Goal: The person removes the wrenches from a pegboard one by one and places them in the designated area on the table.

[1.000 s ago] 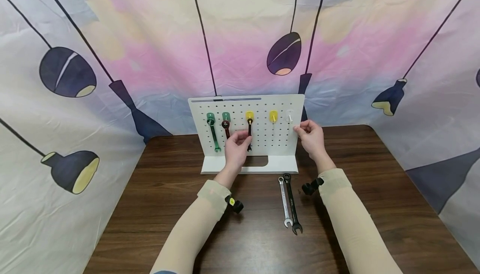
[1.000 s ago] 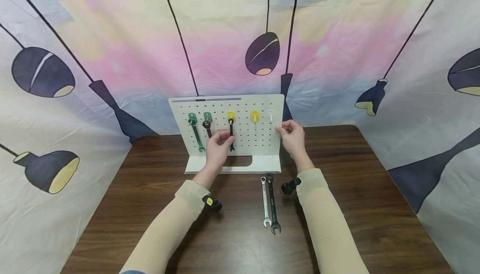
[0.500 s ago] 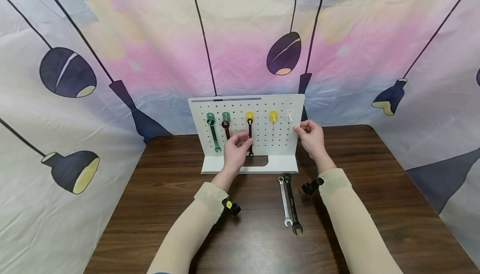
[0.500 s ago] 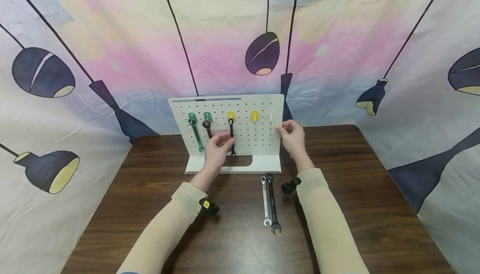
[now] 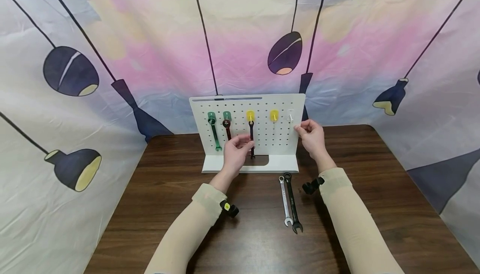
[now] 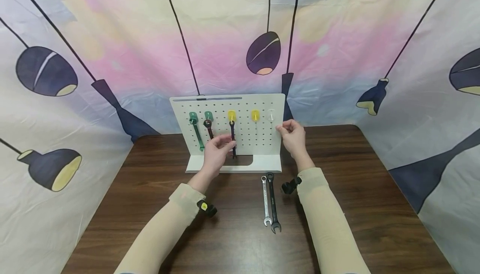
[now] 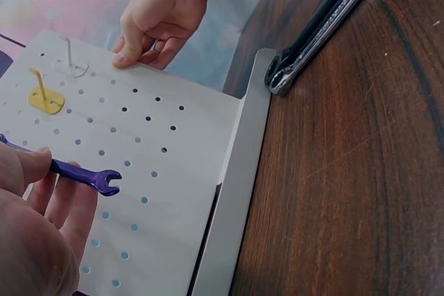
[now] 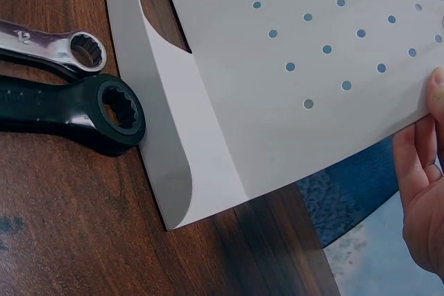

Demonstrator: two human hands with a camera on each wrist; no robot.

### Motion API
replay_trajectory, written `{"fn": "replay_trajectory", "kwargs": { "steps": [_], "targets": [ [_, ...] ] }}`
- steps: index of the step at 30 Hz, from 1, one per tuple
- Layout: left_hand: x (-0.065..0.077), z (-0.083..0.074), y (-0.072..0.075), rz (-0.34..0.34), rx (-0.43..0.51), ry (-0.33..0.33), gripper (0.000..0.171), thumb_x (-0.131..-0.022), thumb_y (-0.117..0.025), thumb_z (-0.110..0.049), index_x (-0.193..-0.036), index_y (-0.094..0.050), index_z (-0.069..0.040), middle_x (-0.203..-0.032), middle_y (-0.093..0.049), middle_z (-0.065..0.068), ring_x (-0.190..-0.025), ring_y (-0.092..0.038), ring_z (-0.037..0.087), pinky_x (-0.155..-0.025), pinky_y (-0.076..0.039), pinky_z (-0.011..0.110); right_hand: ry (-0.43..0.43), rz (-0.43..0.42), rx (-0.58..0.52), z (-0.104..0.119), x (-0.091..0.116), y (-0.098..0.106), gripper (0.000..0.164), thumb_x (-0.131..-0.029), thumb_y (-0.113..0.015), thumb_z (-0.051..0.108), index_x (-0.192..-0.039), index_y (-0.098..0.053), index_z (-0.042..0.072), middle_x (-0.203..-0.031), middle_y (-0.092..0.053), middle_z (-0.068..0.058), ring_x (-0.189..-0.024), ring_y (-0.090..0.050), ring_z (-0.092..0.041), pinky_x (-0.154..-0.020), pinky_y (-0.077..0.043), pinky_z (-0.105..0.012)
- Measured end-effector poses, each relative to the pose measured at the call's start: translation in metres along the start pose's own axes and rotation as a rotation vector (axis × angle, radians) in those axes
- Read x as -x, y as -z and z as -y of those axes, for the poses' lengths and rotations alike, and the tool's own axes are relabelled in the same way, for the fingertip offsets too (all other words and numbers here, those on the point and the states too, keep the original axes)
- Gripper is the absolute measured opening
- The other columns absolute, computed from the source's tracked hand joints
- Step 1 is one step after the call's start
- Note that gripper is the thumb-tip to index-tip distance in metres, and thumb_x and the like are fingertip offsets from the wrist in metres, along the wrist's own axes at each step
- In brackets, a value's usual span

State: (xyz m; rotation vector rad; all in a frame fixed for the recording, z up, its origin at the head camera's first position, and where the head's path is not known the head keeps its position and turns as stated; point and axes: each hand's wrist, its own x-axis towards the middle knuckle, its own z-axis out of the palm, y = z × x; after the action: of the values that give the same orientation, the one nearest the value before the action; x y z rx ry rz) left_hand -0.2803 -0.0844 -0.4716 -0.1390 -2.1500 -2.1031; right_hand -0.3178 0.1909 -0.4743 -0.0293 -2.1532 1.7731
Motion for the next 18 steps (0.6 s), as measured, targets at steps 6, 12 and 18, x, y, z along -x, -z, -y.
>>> {"fn": "replay_trajectory", "kwargs": {
  "steps": [6,12,18],
  "targets": [
    [0.002,0.001,0.003,0.022,0.007,0.002,0.023,-0.097,-0.079,-0.004,-0.12,-0.077,-0.003,-0.109,-0.074,0.01,-0.092,-0.073,0.017,-0.083,-0.066,0.037,-0.012,0.001,0.003,-0.002,-0.001,0.0,0.019,-0.102,-0.075,0.01,-0.102,-0.063,-0.004,-0.09,-0.065,-0.003,-0.082,-0.06,-0.012,-0.071,-0.058,-0.027],
    [0.005,-0.001,0.009,0.058,0.033,0.02,0.025,-0.097,-0.079,-0.005,-0.122,-0.076,-0.001,-0.107,-0.073,0.009,-0.089,-0.074,0.015,-0.081,-0.067,0.036,-0.021,0.003,-0.001,-0.001,-0.001,0.0,0.018,-0.102,-0.075,0.009,-0.102,-0.063,-0.004,-0.09,-0.063,-0.004,-0.082,-0.058,-0.014,-0.069,-0.056,-0.024],
    [0.009,-0.008,0.012,0.084,0.038,0.042,0.028,-0.098,-0.077,-0.004,-0.126,-0.074,-0.001,-0.107,-0.073,0.009,-0.086,-0.074,0.014,-0.086,-0.066,0.05,-0.01,0.003,-0.007,-0.001,-0.001,0.0,0.018,-0.102,-0.075,0.009,-0.101,-0.062,-0.004,-0.09,-0.063,-0.004,-0.082,-0.058,-0.013,-0.066,-0.053,-0.019]
  ]
}}
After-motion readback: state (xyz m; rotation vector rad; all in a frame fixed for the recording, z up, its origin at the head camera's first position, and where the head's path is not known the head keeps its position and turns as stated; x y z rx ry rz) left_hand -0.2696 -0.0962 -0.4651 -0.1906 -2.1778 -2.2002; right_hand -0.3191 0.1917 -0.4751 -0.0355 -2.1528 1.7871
